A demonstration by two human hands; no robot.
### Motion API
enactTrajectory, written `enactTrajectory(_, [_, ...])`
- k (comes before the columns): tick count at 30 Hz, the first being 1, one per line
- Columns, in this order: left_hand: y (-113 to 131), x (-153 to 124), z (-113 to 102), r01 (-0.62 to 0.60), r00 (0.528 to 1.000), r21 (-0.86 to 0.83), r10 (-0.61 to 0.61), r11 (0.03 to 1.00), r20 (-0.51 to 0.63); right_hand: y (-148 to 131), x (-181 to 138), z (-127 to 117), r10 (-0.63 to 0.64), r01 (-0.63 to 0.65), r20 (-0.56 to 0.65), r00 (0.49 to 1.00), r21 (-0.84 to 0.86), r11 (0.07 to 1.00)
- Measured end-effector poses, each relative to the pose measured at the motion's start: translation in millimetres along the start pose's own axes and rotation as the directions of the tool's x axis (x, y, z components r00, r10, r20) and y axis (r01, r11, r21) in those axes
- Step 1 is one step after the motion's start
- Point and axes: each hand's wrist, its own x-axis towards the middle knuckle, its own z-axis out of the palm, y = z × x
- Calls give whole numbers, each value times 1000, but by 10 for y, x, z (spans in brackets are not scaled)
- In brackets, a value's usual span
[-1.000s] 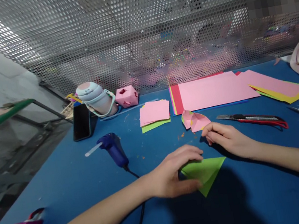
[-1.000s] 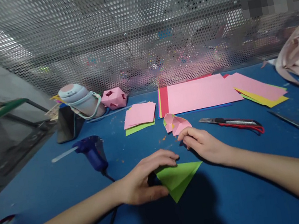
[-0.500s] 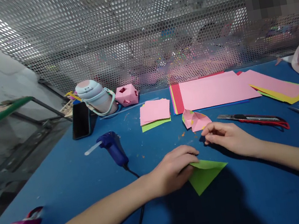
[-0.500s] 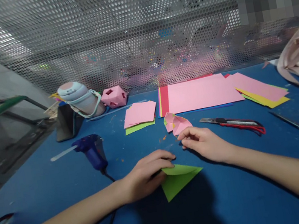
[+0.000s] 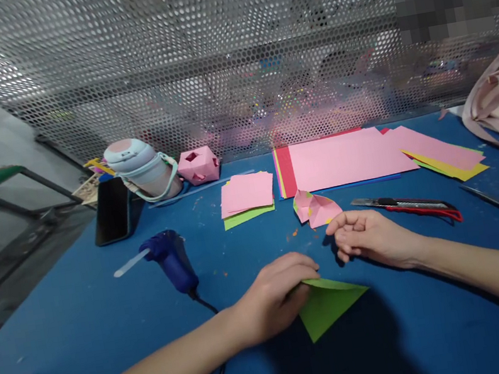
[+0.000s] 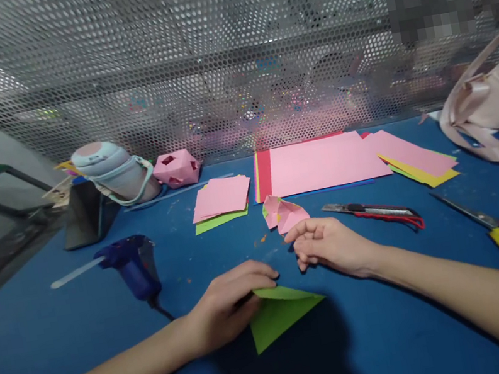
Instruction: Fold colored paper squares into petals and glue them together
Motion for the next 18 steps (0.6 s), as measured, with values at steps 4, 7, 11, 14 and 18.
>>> enactTrajectory(4, [-10,13,-6,93,989,-32,-96,995,-113,-27,-16,13,58,-58,5,998,18,998])
enactTrajectory(7, [-7,20,-35,271,935,-64,-278,961,-219,-25,-7,15,38,-38,-1,999,81,996])
enactTrajectory(11, [-16,17,-65,512,753,-241,-565,825,-337,-3,18,-2,27,-28,5,1000,180,983])
enactTrajectory(14, [-43,23,-57,538,657,-437,-683,721,-318,4,16,-6,62,-68,40,997,165,984])
enactTrajectory(18, [-86,45,-31,533,643,-482,-703,695,-303,-19,-4,9,54,-58,89,995,42,997])
